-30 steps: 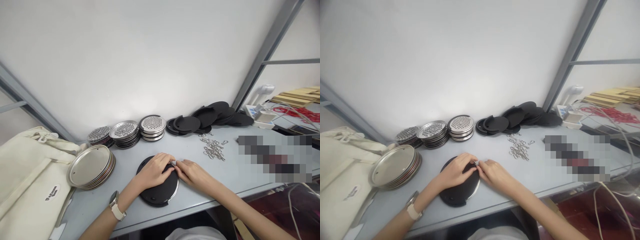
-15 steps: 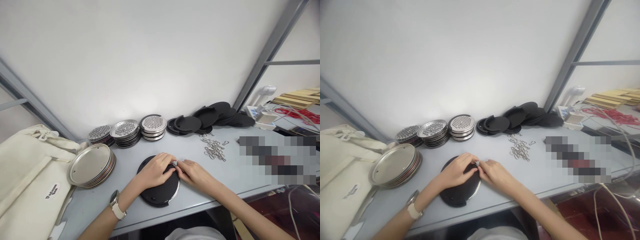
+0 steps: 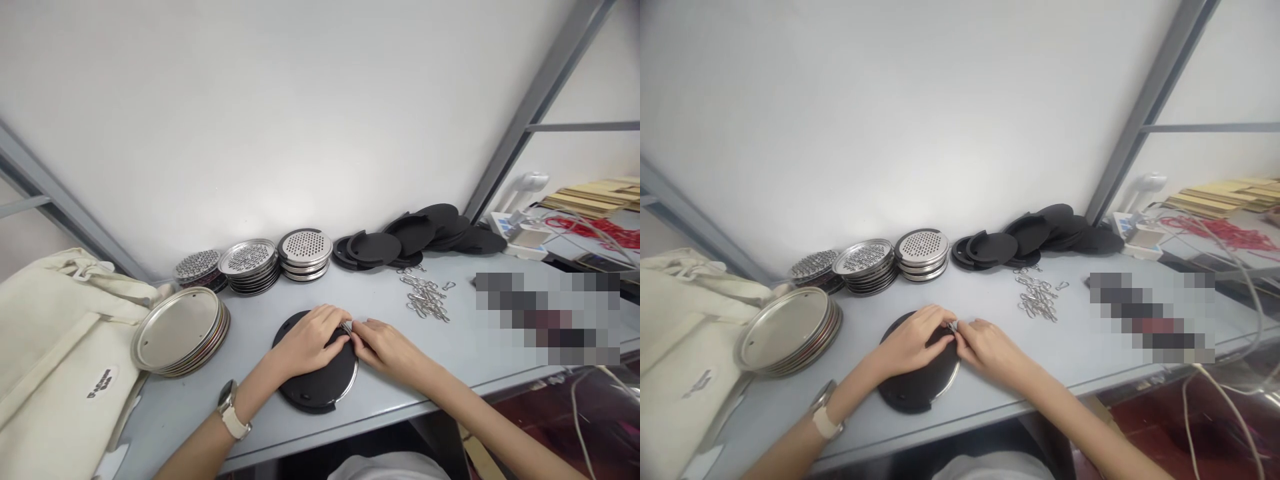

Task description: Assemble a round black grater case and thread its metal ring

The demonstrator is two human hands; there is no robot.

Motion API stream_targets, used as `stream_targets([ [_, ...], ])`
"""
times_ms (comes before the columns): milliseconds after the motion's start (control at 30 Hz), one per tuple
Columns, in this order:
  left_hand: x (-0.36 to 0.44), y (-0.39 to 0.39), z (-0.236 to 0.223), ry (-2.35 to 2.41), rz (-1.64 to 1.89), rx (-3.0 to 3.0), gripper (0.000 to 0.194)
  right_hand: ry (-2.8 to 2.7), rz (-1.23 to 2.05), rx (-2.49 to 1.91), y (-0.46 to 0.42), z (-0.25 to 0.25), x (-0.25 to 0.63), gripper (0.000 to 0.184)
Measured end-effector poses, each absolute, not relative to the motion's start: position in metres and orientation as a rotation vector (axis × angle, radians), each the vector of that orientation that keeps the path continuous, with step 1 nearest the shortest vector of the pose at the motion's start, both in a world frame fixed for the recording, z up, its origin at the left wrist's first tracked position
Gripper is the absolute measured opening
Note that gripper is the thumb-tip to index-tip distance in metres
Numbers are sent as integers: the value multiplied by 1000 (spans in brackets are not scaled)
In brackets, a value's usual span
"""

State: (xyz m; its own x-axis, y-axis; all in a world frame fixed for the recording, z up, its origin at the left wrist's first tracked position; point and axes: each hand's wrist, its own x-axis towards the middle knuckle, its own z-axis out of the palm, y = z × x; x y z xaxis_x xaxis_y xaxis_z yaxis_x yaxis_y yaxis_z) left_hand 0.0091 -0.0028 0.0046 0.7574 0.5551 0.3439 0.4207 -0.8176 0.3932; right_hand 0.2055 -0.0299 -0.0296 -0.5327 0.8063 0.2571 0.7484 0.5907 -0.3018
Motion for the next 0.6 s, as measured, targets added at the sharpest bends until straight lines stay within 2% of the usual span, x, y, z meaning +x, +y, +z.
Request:
stream_targets([
  [600, 10, -3, 3, 813, 655, 2710, 23, -2457, 164, -1283, -30, -33, 206, 18],
])
